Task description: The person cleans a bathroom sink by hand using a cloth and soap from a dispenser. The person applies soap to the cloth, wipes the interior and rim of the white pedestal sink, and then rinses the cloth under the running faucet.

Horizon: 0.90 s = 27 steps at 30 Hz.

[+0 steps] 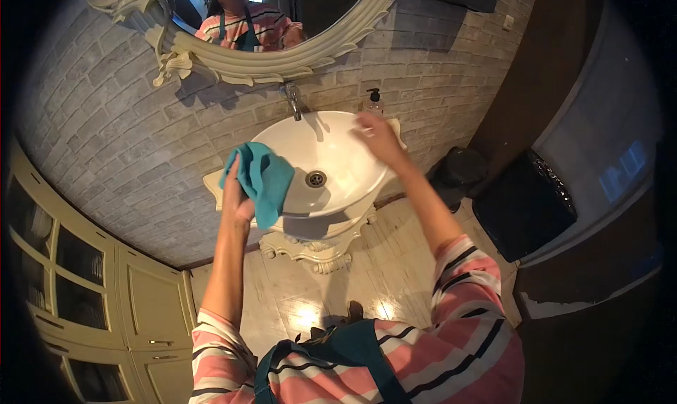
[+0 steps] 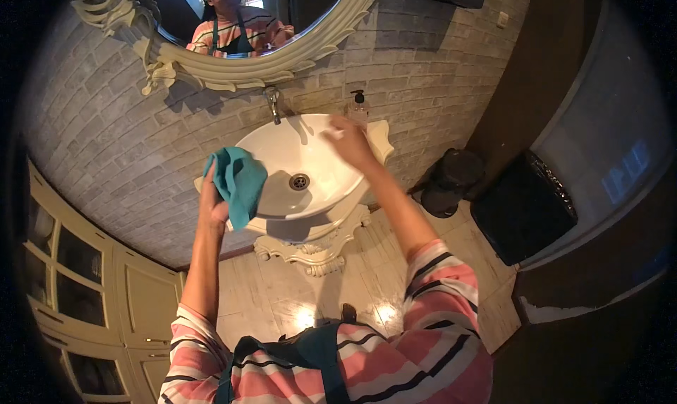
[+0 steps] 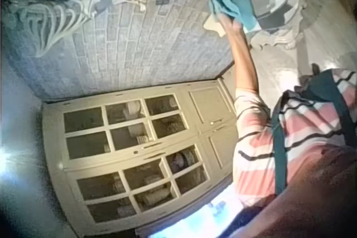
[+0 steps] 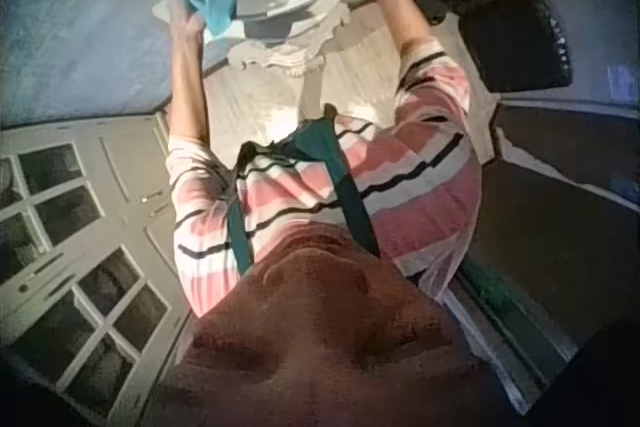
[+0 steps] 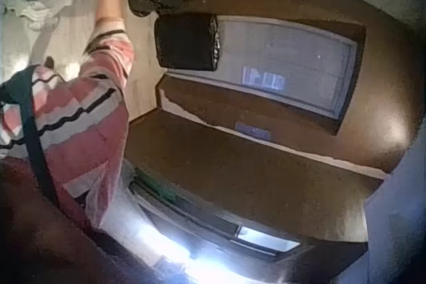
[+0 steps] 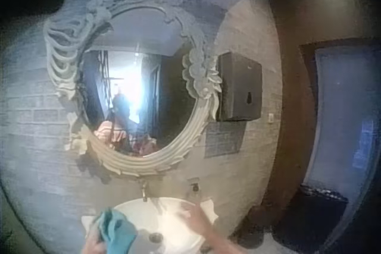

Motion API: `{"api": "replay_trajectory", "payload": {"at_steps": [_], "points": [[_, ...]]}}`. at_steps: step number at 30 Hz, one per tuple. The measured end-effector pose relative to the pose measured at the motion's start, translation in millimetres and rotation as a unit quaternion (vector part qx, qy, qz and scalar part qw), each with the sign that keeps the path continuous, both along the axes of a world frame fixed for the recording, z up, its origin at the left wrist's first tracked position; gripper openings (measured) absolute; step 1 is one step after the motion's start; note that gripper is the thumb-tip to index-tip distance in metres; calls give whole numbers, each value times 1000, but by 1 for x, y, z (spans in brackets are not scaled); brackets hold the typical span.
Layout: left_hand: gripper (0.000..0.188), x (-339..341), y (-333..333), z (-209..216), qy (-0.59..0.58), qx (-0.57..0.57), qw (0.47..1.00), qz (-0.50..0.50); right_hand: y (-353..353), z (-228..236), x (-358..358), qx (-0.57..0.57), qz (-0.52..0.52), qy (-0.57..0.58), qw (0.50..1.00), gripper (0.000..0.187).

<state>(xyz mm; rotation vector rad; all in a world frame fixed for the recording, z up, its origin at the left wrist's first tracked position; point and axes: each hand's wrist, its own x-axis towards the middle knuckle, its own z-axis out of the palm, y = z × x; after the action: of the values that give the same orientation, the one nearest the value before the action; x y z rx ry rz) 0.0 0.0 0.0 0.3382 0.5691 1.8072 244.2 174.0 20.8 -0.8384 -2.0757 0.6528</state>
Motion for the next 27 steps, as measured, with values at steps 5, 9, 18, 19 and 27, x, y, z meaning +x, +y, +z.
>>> {"api": "replay_trajectory", "payload": {"at_steps": [5,9,18,19,27], "points": [[36,-16,18,38,-20,-8,999,-41,96,-16,47,-47,-124,53,990,44],[36,-37,11,61,38,-26,999,16,127,-45,37,-51,-114,118,985,47],[52,-184,-21,-1,474,-384,745,268,41,-162,109,-183,-140,328,916,39],[50,-171,0,-9,552,-423,662,279,33,-180,126,-169,-148,319,921,37],[48,-194,64,-156,867,-377,311,97,-74,-218,162,-197,-137,23,971,36]]}}
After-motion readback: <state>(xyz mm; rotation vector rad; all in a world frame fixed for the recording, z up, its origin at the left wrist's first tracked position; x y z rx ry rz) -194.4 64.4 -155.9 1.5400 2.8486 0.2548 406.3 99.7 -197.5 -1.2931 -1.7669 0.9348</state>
